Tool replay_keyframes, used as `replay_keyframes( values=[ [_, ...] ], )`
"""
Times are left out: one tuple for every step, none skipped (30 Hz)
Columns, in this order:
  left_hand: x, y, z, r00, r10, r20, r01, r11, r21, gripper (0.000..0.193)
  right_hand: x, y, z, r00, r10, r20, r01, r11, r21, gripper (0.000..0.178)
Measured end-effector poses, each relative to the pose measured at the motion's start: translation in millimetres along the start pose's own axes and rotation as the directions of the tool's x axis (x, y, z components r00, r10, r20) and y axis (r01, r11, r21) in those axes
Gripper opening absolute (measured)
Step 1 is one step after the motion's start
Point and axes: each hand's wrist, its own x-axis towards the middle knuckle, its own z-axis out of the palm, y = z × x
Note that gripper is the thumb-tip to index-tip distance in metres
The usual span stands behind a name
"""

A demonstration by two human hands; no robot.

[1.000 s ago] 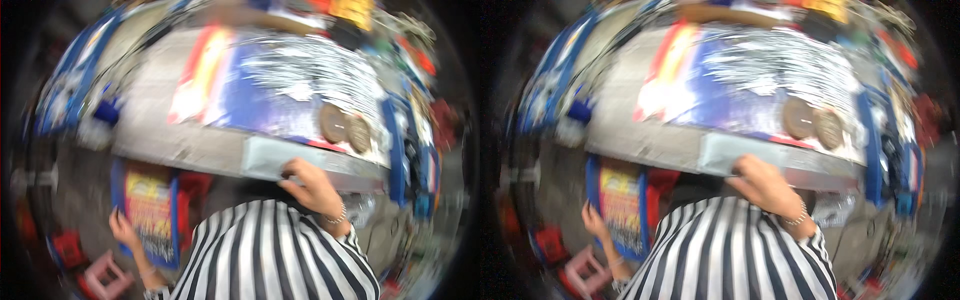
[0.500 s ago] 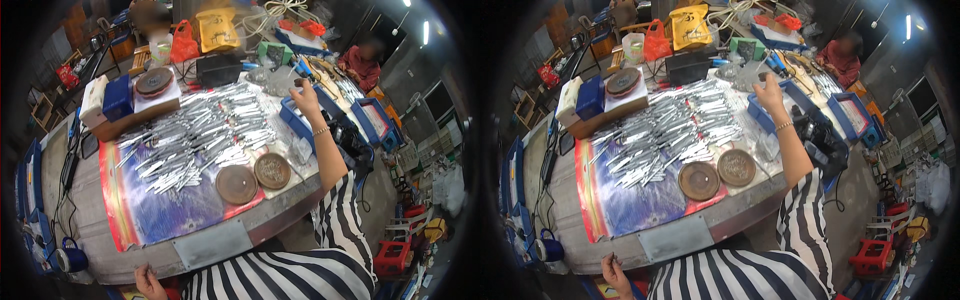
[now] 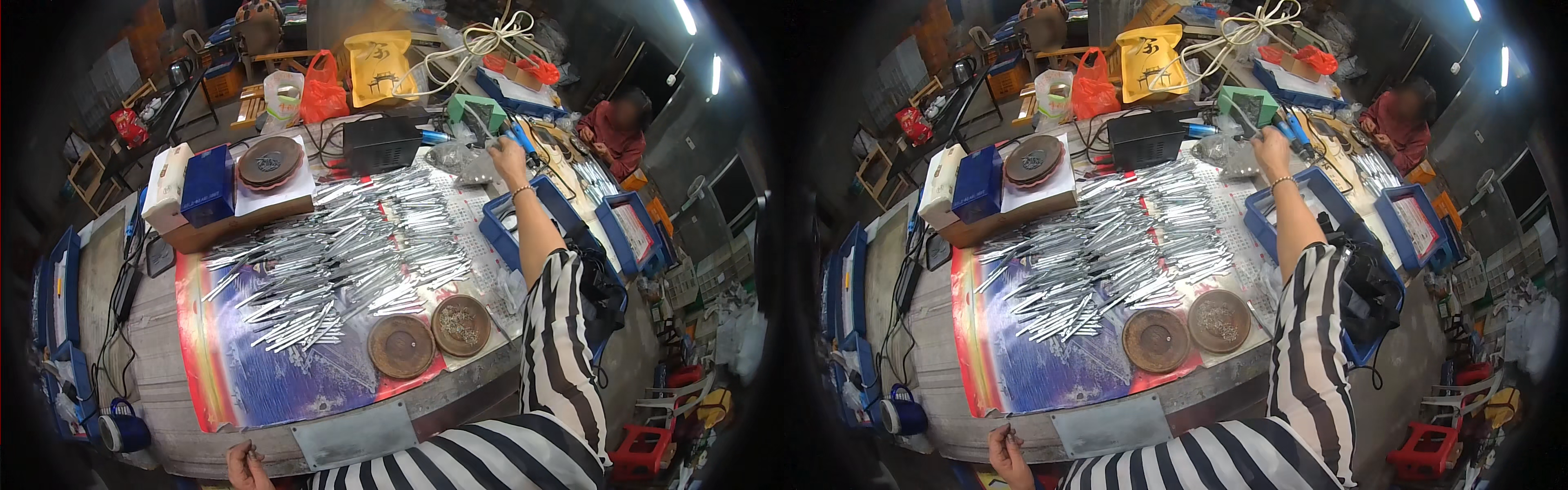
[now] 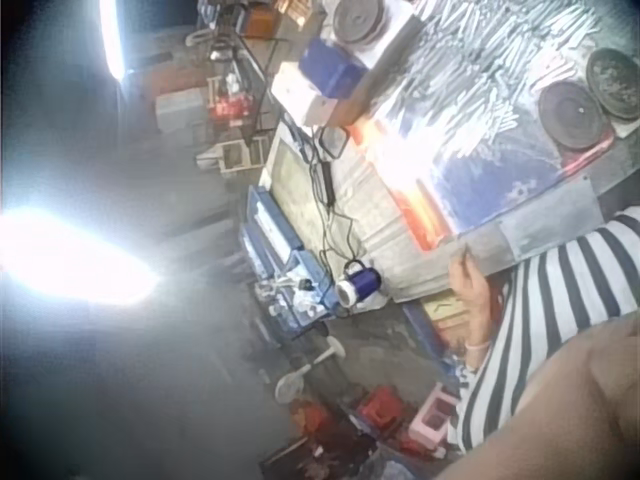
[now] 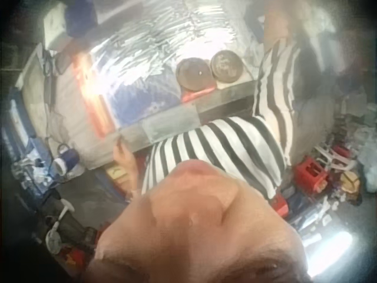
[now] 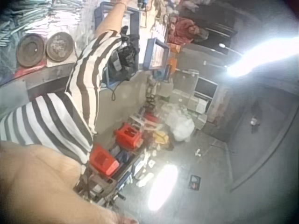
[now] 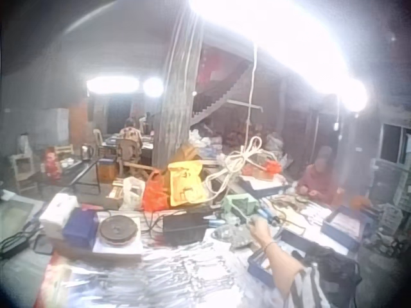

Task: The person assembles metal components by attaching small fasteners to metal strips by hand, then places the finished pieces into a plastic crate.

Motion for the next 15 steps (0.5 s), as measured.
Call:
replay_keyframes(
  values=[
    [2.2, 0.0, 0.4, 1.000, 0.004, 0.009, -0.004, 1.000, -0.006, 0.022, 2.9, -2.8, -12.3, 1.000, 0.002, -0.010, -0.002, 0.999, -0.036, 0.024],
    [3.0, 1.2, 0.2, 1.000, -0.019, 0.012, 0.020, 0.999, -0.047, 0.022, 3.8, -7.7, -22.9, 0.994, -0.074, -0.081, 0.070, 0.996, -0.046, 0.024],
    [4.4, 1.9, 0.0, 0.999, -0.041, 0.017, 0.042, 0.995, -0.091, 0.023, 3.9, -11.9, -36.2, 0.994, -0.073, -0.082, 0.069, 0.996, -0.051, 0.024],
    [6.0, 0.3, -2.3, 0.999, -0.042, 0.022, 0.044, 0.995, -0.092, 0.023, -0.5, -30.3, -60.6, 0.992, -0.106, -0.068, 0.105, 0.994, -0.017, 0.024],
    [8.3, -1.9, -4.5, 0.998, 0.019, 0.065, -0.010, 0.991, -0.134, 0.025, -6.4, -47.0, -84.8, 0.989, -0.137, -0.057, 0.138, 0.990, 0.017, 0.025],
    [8.9, -2.3, -6.1, 0.991, 0.081, 0.102, -0.063, 0.983, -0.174, 0.030, -13.7, -59.7, -103.4, 0.990, -0.131, -0.056, 0.132, 0.991, 0.016, 0.025],
    [11.0, -2.0, -4.6, 0.991, 0.081, 0.109, -0.061, 0.982, -0.176, 0.030, -20.7, -74.9, -121.1, 0.982, -0.184, -0.042, 0.186, 0.981, 0.049, 0.026],
    [14.7, 0.6, -1.4, 0.987, 0.111, 0.119, -0.074, 0.957, -0.282, 0.024, -29.8, -88.9, -138.8, 0.972, -0.234, -0.031, 0.236, 0.968, 0.082, 0.027],
    [17.2, 6.2, 1.7, 0.984, 0.133, 0.122, -0.077, 0.922, -0.380, 0.019, -38.8, -103.9, -151.3, 0.972, -0.234, -0.022, 0.235, 0.969, 0.083, 0.027],
    [21.1, 12.5, 5.2, 0.984, 0.126, 0.128, -0.069, 0.922, -0.381, 0.019, -50.3, -119.2, -164.2, 0.968, -0.250, 0.001, 0.243, 0.944, 0.221, 0.027],
    [26.4, 22.2, 8.7, 0.957, 0.222, 0.186, -0.131, 0.904, -0.406, 0.023, -63.2, -133.9, -177.4, 0.964, -0.264, 0.024, 0.238, 0.903, 0.358, 0.026],
    [28.8, 31.1, 12.0, 0.923, 0.306, 0.233, -0.183, 0.882, -0.434, 0.028, -77.6, -154.4, -189.5, 0.962, -0.269, 0.040, 0.237, 0.901, 0.362, 0.026],
    [34.5, 42.9, 18.5, 0.904, 0.337, 0.265, -0.178, 0.857, -0.483, 0.031, -94.3, -177.0, -203.3, 0.952, -0.289, 0.097, 0.207, 0.848, 0.488, 0.023],
    [41.0, 57.7, 27.2, 0.882, 0.366, 0.296, -0.168, 0.833, -0.528, 0.034, -111.4, -196.5, -214.9, 0.938, -0.311, 0.155, 0.159, 0.780, 0.605, 0.021],
    [50.1, 69.9, 37.3, 0.835, 0.464, 0.298, -0.230, 0.784, -0.577, 0.046, -128.4, -212.8, -224.6, 0.936, -0.303, 0.180, 0.137, 0.784, 0.606, 0.021]
  ],
)
